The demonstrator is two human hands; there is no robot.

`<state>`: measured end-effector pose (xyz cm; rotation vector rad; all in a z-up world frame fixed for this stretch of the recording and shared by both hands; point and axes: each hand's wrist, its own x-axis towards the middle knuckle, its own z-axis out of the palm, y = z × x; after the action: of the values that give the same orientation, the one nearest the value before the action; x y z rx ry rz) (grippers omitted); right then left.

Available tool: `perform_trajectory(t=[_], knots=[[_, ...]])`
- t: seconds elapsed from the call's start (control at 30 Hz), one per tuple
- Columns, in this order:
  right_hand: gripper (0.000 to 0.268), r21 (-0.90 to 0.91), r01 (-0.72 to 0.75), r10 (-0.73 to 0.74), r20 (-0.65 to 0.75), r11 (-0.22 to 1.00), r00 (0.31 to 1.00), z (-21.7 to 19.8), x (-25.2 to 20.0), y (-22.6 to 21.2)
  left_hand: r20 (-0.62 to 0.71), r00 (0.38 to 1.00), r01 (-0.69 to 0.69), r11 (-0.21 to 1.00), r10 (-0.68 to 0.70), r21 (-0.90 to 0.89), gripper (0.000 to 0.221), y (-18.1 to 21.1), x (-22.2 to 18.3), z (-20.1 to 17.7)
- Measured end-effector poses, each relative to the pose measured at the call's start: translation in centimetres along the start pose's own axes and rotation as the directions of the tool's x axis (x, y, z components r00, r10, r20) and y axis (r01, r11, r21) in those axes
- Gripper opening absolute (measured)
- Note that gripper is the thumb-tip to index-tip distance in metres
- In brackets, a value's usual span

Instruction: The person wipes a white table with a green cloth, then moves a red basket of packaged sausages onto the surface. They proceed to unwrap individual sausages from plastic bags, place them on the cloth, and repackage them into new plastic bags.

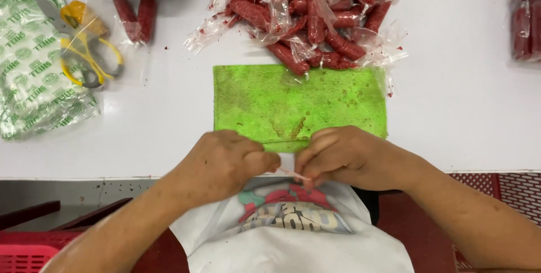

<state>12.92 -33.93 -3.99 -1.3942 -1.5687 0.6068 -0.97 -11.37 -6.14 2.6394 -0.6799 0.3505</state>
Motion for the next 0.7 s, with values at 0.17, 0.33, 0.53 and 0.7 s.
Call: perform_trajectory(t=[0.17,0.33,0.53,0.7], knots=[[0.008,0.915,0.155,0.658,-0.379,0.373,0.650,5.0,-0.9,2.1,-0.030,0.878,0.075,0.198,-0.478,-0.977,0.016,0.8,2.5,6.7],[0.004,0.671,0.137,0.557,-0.698,0.729,0.451,5.8,1.6,5.0,0.303,0.727,-0.005,-0.446,-0.617,-0.895,0.018,4.5,4.7,9.1],[0.005,0.043,-0.136,0.113,-0.819,0.990,0.563,3.9,2.3,4.3,-0.356,0.887,0.256,0.955,-0.294,-0.151,0.007,-0.3,5.0,1.6],[0.007,0.009,-0.181,0.159,-0.523,0.983,0.837,0.5,1.1,3.9,-0.347,0.935,0.090,0.894,0.076,0.438,0.021,-2.3,5.4,-0.4]])
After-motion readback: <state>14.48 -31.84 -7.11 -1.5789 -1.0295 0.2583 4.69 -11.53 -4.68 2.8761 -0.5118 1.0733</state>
